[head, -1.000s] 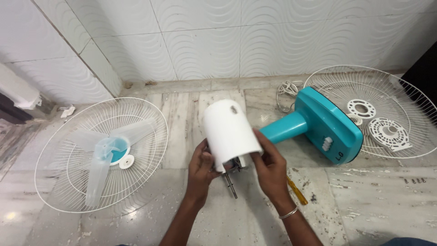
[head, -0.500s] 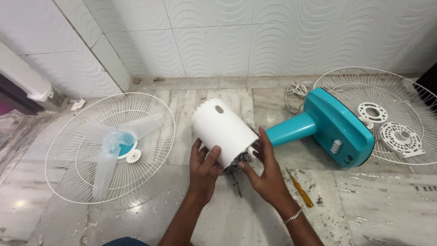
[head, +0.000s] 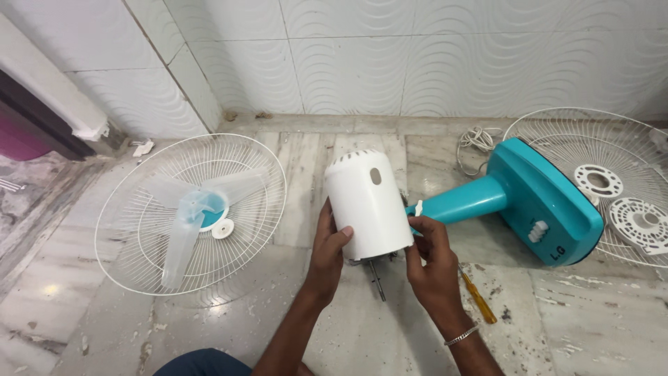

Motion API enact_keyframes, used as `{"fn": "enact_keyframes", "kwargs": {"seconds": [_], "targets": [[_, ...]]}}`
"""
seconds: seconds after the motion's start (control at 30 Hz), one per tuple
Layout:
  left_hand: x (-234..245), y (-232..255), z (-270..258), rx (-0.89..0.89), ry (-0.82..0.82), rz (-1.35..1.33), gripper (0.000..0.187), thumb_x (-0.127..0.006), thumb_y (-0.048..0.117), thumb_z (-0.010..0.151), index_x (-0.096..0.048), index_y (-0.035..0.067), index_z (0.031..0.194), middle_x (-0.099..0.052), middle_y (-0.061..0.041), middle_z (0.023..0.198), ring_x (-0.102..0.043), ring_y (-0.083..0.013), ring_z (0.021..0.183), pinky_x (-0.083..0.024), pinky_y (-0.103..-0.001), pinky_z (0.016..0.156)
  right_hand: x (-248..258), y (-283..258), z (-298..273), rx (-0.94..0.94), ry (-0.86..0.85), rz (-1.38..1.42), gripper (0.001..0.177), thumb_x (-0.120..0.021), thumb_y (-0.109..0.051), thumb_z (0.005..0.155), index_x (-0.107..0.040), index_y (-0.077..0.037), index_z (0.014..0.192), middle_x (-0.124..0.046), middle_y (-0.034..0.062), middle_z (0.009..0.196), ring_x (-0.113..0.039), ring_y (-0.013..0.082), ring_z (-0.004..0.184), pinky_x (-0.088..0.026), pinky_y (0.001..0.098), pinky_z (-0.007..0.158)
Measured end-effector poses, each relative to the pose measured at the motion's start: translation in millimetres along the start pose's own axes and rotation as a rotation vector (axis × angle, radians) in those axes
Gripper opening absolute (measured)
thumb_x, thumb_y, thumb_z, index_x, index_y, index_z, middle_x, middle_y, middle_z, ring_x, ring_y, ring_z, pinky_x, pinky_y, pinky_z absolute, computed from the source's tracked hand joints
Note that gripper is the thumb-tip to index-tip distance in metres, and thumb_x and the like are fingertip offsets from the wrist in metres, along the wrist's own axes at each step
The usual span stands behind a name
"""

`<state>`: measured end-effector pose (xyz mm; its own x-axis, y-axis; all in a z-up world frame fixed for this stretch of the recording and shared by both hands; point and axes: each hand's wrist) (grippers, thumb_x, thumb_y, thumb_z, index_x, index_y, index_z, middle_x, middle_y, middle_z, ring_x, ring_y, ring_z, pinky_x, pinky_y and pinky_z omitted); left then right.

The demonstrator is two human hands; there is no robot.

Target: The person disassembles a teal table fan by removing the front grille, fan blades, and rear grille. They then detach the motor housing from the fan stand using a screwdriver and separate the motor casing halves.

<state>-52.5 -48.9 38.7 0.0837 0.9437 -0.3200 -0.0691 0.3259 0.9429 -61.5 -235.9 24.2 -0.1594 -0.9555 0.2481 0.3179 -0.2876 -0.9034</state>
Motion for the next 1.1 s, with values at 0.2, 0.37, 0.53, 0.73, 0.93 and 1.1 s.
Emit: {"fn": "enact_keyframes", "kwargs": {"seconds": [0.2,0.37,0.53,0.73,0.93,1.1], "targets": [[-1,-4,3,-0.079,0.2,0.33,0.076,-0.05,0.038,0.1,-0.023,0.006,0.163,-0.025,-0.018,0.159,-0.037,-0.03,0.145,-0.035,-0.043,0.118,-3,-4,-5,0.023,0.058,-0.162,0.028,-0.069,-0.004,0.093,-0.062,-0.003,0.121,-0.078,0.0142,0.103,-0.08,0.0218,0.092,-0.065,0.0334,0.079],[1,8,2,-0.046,0.153,0.347,0.071,-0.052,0.04,0.098,-0.032,0.007,0.158,-0.043,-0.018,0.156,-0.053,-0.0332,0.133,-0.048,-0.046,0.107,-4,-4,-5,0.283,0.113,-0.295,0.024,-0.069,-0.002,0.093,-0.06,0.001,0.116,-0.074,0.0198,0.121,-0.077,0.0241,0.097,-0.065,0.0319,0.08],[27,21,5,-0.072,0.145,0.743,0.068,-0.064,0.04,0.094,-0.047,0.007,0.151,-0.052,-0.019,0.15,-0.05,-0.0327,0.138,-0.046,-0.048,0.107,1,-2,-1,-0.044,0.168,-0.143,0.023,-0.068,-0.004,0.096,-0.058,0.0,0.116,-0.077,0.0173,0.102,-0.079,0.0207,0.092,-0.066,0.032,0.079],[138,40,24,-0.277,0.439,1.043,0.065,-0.08,0.039,0.086,-0.061,0.002,0.136,-0.067,-0.021,0.132,-0.063,-0.0327,0.125,-0.049,-0.043,0.106,2,2,3,-0.025,0.204,0.209,0.024,-0.062,0.0,0.099,-0.049,0.003,0.12,-0.066,0.0205,0.113,-0.073,0.0209,0.094,-0.066,0.0355,0.084],[257,45,-10,-0.086,0.633,1.473,0.068,-0.083,0.033,0.08,-0.061,0.003,0.138,-0.066,-0.025,0.128,-0.062,-0.0418,0.12,-0.048,-0.051,0.102,-1,3,4,-0.077,0.177,0.269,0.024,-0.06,0.001,0.099,-0.048,0.003,0.12,-0.069,0.02,0.117,-0.074,0.0203,0.097,-0.062,0.0359,0.084],[307,22,-12,0.201,0.788,1.395,0.078,-0.083,0.041,0.079,-0.056,0.002,0.142,-0.066,-0.026,0.129,-0.064,-0.0427,0.119,-0.051,-0.051,0.103,-4,6,6,-0.028,0.171,0.264,0.024,-0.061,0.002,0.099,-0.047,0.004,0.12,-0.069,0.0213,0.114,-0.073,0.0216,0.098,-0.062,0.0361,0.085]]}}
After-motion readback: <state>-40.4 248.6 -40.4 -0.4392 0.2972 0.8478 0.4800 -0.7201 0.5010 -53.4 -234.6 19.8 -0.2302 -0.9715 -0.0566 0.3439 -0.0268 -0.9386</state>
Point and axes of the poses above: each hand's wrist, its own z-axis towards the middle knuckle, its own x-axis out of the back of the hand, y = z × x
